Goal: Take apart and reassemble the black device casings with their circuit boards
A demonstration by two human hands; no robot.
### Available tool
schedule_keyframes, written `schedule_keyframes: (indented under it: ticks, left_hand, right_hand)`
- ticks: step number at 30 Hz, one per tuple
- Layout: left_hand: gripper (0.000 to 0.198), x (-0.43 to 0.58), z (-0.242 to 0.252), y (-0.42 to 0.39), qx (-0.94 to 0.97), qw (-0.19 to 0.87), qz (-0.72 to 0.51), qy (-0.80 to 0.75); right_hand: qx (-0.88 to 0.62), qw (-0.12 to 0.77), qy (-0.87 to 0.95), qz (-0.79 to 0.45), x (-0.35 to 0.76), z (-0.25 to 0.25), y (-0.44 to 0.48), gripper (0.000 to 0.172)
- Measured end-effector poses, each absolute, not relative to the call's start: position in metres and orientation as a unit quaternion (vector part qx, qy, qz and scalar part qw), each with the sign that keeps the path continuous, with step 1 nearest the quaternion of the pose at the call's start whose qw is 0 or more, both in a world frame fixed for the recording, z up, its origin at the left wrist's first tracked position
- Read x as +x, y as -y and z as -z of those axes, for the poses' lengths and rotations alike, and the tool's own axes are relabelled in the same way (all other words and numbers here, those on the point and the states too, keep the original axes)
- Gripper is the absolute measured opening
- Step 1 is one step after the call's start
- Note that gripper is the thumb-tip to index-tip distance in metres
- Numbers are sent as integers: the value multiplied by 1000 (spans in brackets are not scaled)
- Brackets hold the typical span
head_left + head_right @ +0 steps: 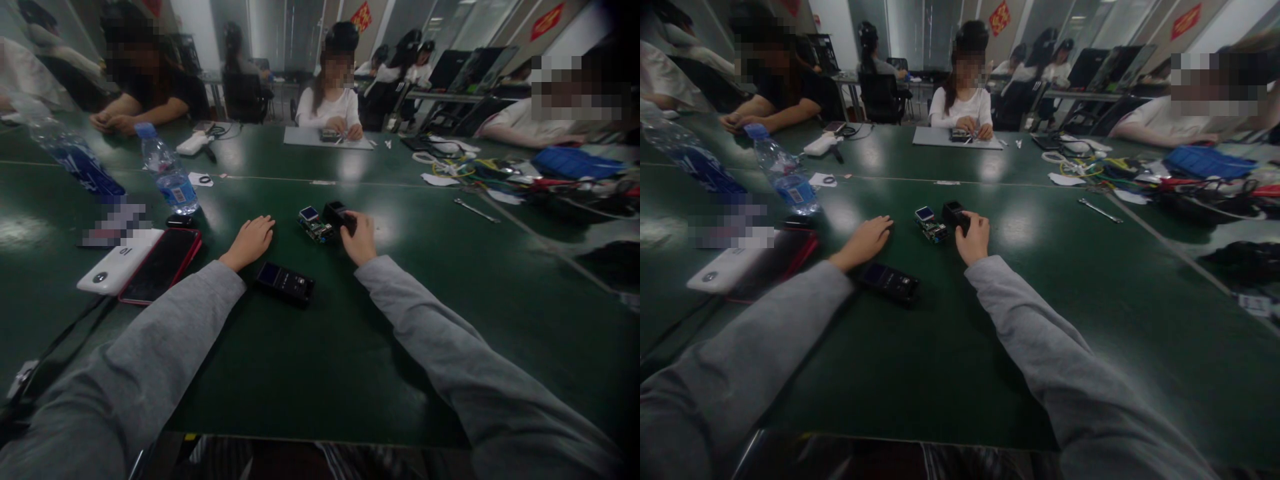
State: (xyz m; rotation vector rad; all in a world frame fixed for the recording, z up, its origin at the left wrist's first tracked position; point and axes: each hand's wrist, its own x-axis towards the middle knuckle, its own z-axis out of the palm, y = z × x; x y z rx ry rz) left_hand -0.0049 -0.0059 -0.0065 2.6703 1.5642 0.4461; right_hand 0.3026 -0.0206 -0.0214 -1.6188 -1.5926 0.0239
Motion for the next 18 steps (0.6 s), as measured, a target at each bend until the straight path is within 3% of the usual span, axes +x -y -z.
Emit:
schedule_keyframes:
  ticks: [9,14,18]
  left_hand:
    - [45,-5,5,7,854,16,-144,-501]
    - [45,-6,7,6,854,8,-149,-498]
    - [46,-6,8,6,854,7,-150,-497]
  right_hand:
    - [-641,372,662,112,279,-7,51,48]
    - [-530,232,808,113,263,-14,67,47]
    - [-523,196,823,102,262,-9,65,49]
